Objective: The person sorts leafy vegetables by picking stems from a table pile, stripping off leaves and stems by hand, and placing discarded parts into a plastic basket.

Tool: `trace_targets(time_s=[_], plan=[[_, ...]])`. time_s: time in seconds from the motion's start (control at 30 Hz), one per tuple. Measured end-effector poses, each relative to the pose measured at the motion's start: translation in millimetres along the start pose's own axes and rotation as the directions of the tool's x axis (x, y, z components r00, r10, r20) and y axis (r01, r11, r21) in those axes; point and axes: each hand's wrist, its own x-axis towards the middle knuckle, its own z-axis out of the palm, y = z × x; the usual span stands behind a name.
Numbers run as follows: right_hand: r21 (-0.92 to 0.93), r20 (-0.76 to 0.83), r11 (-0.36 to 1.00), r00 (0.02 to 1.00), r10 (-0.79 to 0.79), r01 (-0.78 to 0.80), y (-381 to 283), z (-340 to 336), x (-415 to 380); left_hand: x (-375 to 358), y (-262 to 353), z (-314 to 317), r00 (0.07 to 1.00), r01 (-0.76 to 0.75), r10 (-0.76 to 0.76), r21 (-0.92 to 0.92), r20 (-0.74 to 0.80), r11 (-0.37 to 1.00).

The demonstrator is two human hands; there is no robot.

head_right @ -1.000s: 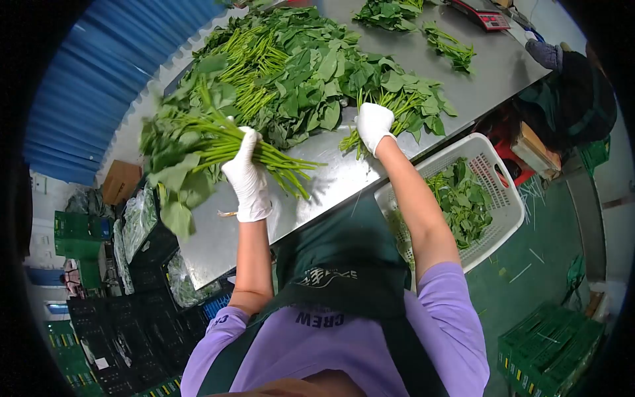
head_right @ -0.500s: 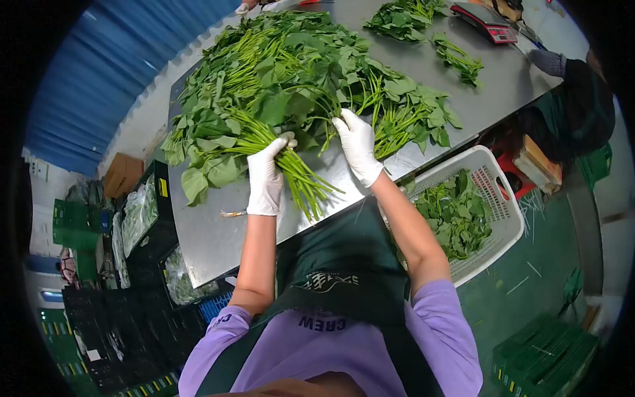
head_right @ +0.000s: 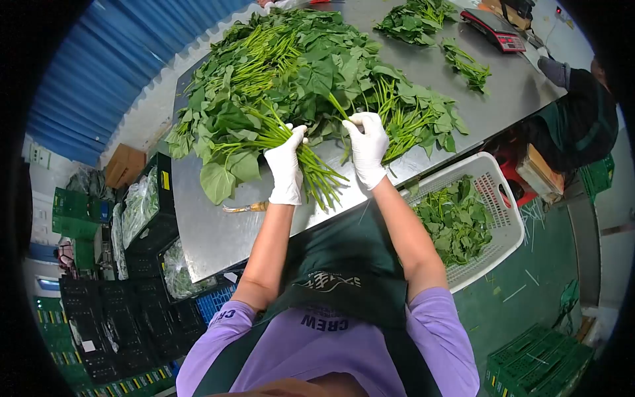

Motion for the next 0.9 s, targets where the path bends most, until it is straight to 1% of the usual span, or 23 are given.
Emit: trace_targets(time_s=[0.03, 0.13, 0.17, 0.2, 0.27, 0.3, 0.33, 0.37, 0.4, 0.43, 0.47, 0.5, 0.53, 0.57, 0.6, 0.63, 0.67, 0.7, 0.73, 0.8, 0.83, 0.87, 0.9], plan=[[0.108, 0.003, 0.989, 0.995, 0.101, -0.101, -10.7, -0.1, -1.8, 1.8, -1.5, -0.9, 1.000, 0.005, -0.005, 0.006, 0.024, 1.000], [0.040, 0.054, 0.995, 0.994, -0.098, 0.096, -16.7, 1.7, -4.0, 1.0, -6.4, 11.3, 0.996, 0.064, -0.062, -0.033, 0.056, 0.997], [-0.035, 0.078, 0.979, 0.977, -0.196, 0.199, -20.2, 1.5, -4.2, 0.9, -7.7, 17.3, 0.995, 0.039, -0.035, -0.042, 0.096, 0.998], [-0.052, 0.115, 0.953, 0.949, -0.292, 0.299, -18.5, 4.6, -5.0, 1.3, -8.4, 22.8, 0.992, 0.069, -0.060, -0.072, 0.115, 0.995], [-0.048, 0.228, 0.922, 0.903, -0.364, 0.384, -17.3, 2.7, -7.2, 5.3, -8.9, 22.8, 0.990, 0.092, -0.095, 0.033, 0.105, 0.995], [-0.030, 0.299, 0.942, 0.902, -0.312, 0.336, -19.4, -1.2, -4.9, 6.7, -7.6, 21.2, 0.991, 0.063, -0.064, 0.014, 0.115, 0.998], [0.046, 0.389, 0.980, 0.900, -0.197, 0.195, -24.4, -7.9, -3.7, 9.3, -4.7, 18.0, 0.992, 0.033, -0.032, -0.006, 0.125, 0.999], [0.017, 0.419, 0.964, 0.873, -0.248, 0.265, -23.0, -12.0, -1.0, 12.9, 1.1, 11.0, 0.992, 0.028, -0.030, 0.019, 0.122, 0.999], [-0.009, 0.449, 0.943, 0.844, -0.293, 0.332, -19.4, -17.7, 2.1, 14.9, 13.5, 4.8, 0.991, 0.083, -0.090, 0.068, 0.100, 0.994], [-0.113, 0.533, 0.930, 0.811, -0.241, 0.350, 1.3, -24.3, 1.2, 16.4, 24.3, -0.6, 0.993, 0.056, -0.059, 0.037, 0.098, 0.998], [-0.199, 0.576, 0.895, 0.786, -0.224, 0.400, 21.0, -30.2, -1.6, 18.3, 33.1, -7.1, 0.995, 0.028, -0.029, 0.006, 0.091, 1.000], [-0.221, 0.524, 0.926, 0.838, -0.152, 0.306, 19.0, -35.7, -1.7, 19.4, 42.7, -12.6, 0.995, 0.046, -0.047, 0.012, 0.091, 0.999], [-0.237, 0.471, 0.949, 0.879, -0.075, 0.208, 16.9, -37.9, -4.8, 19.0, 51.0, -16.8, 0.989, 0.095, -0.091, -0.028, 0.120, 0.995], [-0.192, 0.502, 0.977, 0.865, 0.014, 0.096, 14.3, -38.1, -6.3, 16.4, 56.2, -16.9, 0.983, 0.103, -0.100, -0.011, 0.152, 0.995], [-0.033, 0.602, 0.985, 0.783, 0.155, -0.169, -5.2, -36.4, -3.6, 12.2, 60.5, -16.4, 0.976, 0.115, -0.115, 0.009, 0.183, 0.993], [0.088, 0.708, 0.894, 0.659, 0.254, -0.439, -29.7, -32.7, -1.1, 6.0, 61.6, -13.1, 0.967, 0.117, -0.115, 0.005, 0.226, 0.993], [0.165, 0.808, 0.717, 0.510, 0.296, -0.677, -46.5, -26.9, -1.7, 0.2, 59.2, -8.3, 0.955, 0.118, -0.113, -0.002, 0.273, 0.993], [0.262, 0.853, 0.615, 0.477, 0.213, -0.743, -54.5, -19.4, -5.6, -3.2, 55.6, -6.3, 0.942, 0.164, -0.155, -0.006, 0.298, 0.986], [0.167, 0.911, 0.610, 0.358, 0.205, -0.775, -58.7, -22.1, -1.4, -8.6, 54.3, -3.7, 0.931, 0.195, -0.197, 0.037, 0.307, 0.980], [0.104, 0.927, 0.430, 0.244, 0.283, -0.897, -56.8, -21.1, -2.2, -14.6, 54.8, -2.4, 0.893, 0.217, -0.228, 0.073, 0.389, 0.974], [0.134, 0.919, 0.386, 0.261, 0.296, -0.913, -61.6, -24.4, -1.7, -22.2, 58.9, 1.1, 0.890, 0.289, -0.272, 0.008, 0.367, 0.957], [0.220, 0.939, 0.265, 0.278, 0.203, -0.939, -55.4, -26.0, -5.2, -24.2, 60.5, -0.8, 0.835, 0.379, -0.325, -0.035, 0.444, 0.925], [0.236, 0.915, 0.289, 0.312, 0.257, -0.928, -52.9, -28.5, -7.2, -21.1, 55.5, -3.5, 0.839, 0.314, -0.292, 0.030, 0.459, 0.949]])
